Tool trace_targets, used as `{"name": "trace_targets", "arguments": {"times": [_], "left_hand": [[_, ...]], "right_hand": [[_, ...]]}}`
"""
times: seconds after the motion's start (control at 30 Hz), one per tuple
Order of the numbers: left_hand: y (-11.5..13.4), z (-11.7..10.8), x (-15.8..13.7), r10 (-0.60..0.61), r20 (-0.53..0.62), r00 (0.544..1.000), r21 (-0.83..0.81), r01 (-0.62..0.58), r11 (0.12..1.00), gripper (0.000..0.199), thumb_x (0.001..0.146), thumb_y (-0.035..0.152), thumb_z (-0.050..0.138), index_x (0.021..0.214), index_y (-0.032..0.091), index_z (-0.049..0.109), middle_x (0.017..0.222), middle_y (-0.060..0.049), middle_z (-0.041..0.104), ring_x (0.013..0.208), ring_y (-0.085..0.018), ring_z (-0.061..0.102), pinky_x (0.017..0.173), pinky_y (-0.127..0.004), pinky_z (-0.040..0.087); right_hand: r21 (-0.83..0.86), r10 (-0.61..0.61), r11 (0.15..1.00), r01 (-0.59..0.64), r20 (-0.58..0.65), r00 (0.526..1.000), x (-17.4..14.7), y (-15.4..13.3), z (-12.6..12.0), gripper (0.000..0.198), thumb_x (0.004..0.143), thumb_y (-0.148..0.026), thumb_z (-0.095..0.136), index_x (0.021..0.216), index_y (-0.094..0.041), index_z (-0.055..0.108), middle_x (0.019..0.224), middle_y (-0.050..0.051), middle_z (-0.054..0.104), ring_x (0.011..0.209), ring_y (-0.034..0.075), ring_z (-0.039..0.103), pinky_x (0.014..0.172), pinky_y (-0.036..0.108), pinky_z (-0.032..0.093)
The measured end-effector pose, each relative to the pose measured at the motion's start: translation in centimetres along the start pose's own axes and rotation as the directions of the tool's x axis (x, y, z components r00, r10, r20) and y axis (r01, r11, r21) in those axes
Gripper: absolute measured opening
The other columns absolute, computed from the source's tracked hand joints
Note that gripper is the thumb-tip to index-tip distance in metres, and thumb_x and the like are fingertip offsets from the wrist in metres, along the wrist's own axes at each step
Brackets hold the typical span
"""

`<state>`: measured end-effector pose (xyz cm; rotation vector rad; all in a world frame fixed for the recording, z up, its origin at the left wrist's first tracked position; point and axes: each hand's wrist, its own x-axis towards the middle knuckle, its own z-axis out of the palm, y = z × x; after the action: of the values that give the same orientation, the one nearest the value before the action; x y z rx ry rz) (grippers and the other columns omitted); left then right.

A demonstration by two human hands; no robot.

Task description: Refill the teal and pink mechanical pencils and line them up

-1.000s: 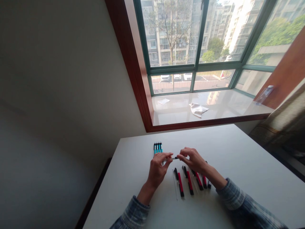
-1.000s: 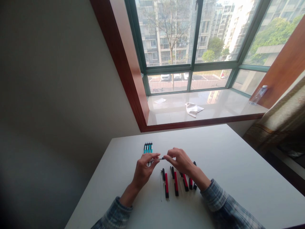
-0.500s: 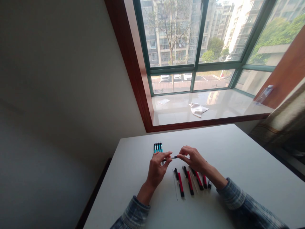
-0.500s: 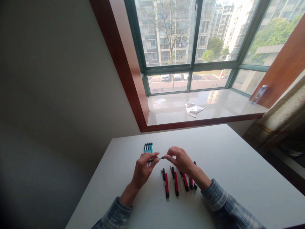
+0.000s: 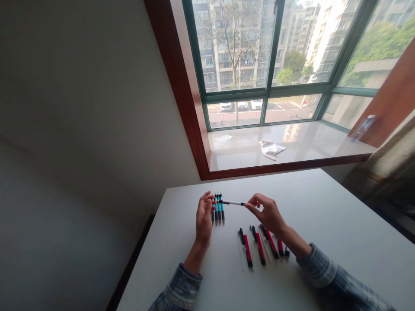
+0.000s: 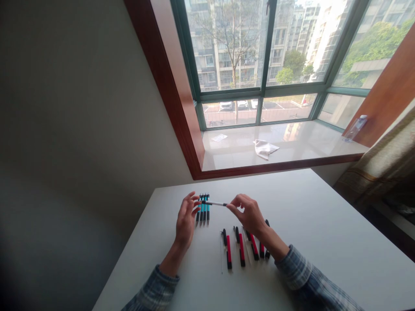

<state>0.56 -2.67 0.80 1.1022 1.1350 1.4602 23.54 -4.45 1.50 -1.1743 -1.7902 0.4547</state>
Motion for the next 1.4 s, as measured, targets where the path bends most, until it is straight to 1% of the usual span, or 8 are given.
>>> {"name": "trace_targets", "arguments": {"times": [0.13,0.27,0.43,0.63,0.77,0.97,1.23,1.4], "left_hand": [[-0.1,0.2,-0.2,-0.062,0.077,0.995,0.032,0.059,0.998,0.041,0.086,0.05,0.073,0.114,0.02,0.066,0.096,-0.004,0.069,0.077,-0.015,0.066,0.08,-0.031,0.055],[-0.2,0.6,-0.6,-0.09,0.054,0.994,-0.037,0.092,0.995,0.037,0.08,0.044,0.08,0.101,0.017,0.068,0.091,-0.004,0.069,0.08,-0.016,0.067,0.078,-0.029,0.055],[0.2,0.5,-0.5,-0.188,0.011,0.982,-0.241,0.185,0.953,0.05,0.071,0.038,0.088,0.111,0.019,0.065,0.087,-0.001,0.071,0.081,-0.015,0.068,0.081,-0.029,0.056],[-0.4,-0.1,-0.1,-0.141,-0.022,0.99,-0.16,0.135,0.978,0.049,0.069,0.039,0.09,0.105,0.018,0.065,0.08,0.0,0.071,0.071,-0.013,0.066,0.071,-0.026,0.054],[-0.6,0.0,-0.2,-0.159,0.008,0.987,-0.12,0.158,0.98,0.049,0.069,0.04,0.089,0.105,0.017,0.066,0.078,0.0,0.071,0.067,-0.013,0.065,0.066,-0.025,0.052],[-0.4,0.5,-0.7,-0.191,0.067,0.979,-0.082,0.196,0.977,0.046,0.069,0.041,0.089,0.102,0.017,0.067,0.077,-0.001,0.071,0.065,-0.013,0.065,0.062,-0.023,0.051],[0.7,0.0,-0.4,-0.13,-0.021,0.991,-0.09,0.128,0.988,0.057,0.079,0.053,0.078,0.123,0.018,0.065,0.111,-0.012,0.074,0.077,-0.017,0.07,0.07,-0.029,0.056],[0.7,0.4,-0.7,-0.097,0.007,0.995,-0.128,0.097,0.987,0.05,0.079,0.045,0.08,0.119,0.018,0.067,0.106,-0.009,0.073,0.077,-0.015,0.069,0.074,-0.029,0.055]], "right_hand": [[-0.013,-0.016,1.0,0.016,-0.031,0.999,-0.2,-0.5,0.0,0.024,0.098,-0.037,0.063,0.082,-0.019,0.061,0.076,0.001,0.062,0.068,0.015,0.054,0.065,0.028,0.044],[0.011,-0.049,0.999,0.048,0.106,0.993,-0.8,-1.1,0.8,0.02,0.095,-0.034,0.068,0.084,-0.019,0.062,0.079,0.001,0.064,0.069,0.015,0.056,0.063,0.027,0.044],[0.031,-0.03,0.999,0.023,0.228,0.973,-1.2,-1.7,1.3,0.015,0.089,-0.03,0.075,0.087,-0.02,0.065,0.081,0.0,0.067,0.071,0.015,0.058,0.066,0.027,0.046],[0.196,-0.111,0.98,0.025,0.442,0.89,-0.9,-3.2,0.3,0.043,0.086,-0.028,0.078,0.126,-0.024,0.065,0.104,0.003,0.074,0.086,0.017,0.066,0.08,0.03,0.054],[0.263,-0.171,0.964,0.027,0.541,0.823,-0.7,-3.9,-0.2,0.035,0.089,-0.029,0.075,0.123,-0.027,0.071,0.108,0.003,0.075,0.092,0.018,0.069,0.086,0.03,0.054],[0.237,-0.175,0.971,0.044,0.569,0.803,-1.0,-4.2,0.3,0.044,0.083,-0.034,0.083,0.125,-0.03,0.071,0.108,0.003,0.076,0.093,0.019,0.07,0.088,0.031,0.055],[0.133,-0.129,0.988,0.074,0.473,0.871,0.2,-4.2,0.0,0.029,0.09,-0.03,0.074,0.119,-0.026,0.074,0.104,0.005,0.077,0.089,0.019,0.07,0.083,0.03,0.056],[0.121,-0.078,0.992,0.029,0.422,0.903,1.4,-3.5,1.3,0.019,0.094,-0.022,0.061,0.102,-0.024,0.078,0.095,0.003,0.08,0.083,0.018,0.073,0.085,0.031,0.056]]}}
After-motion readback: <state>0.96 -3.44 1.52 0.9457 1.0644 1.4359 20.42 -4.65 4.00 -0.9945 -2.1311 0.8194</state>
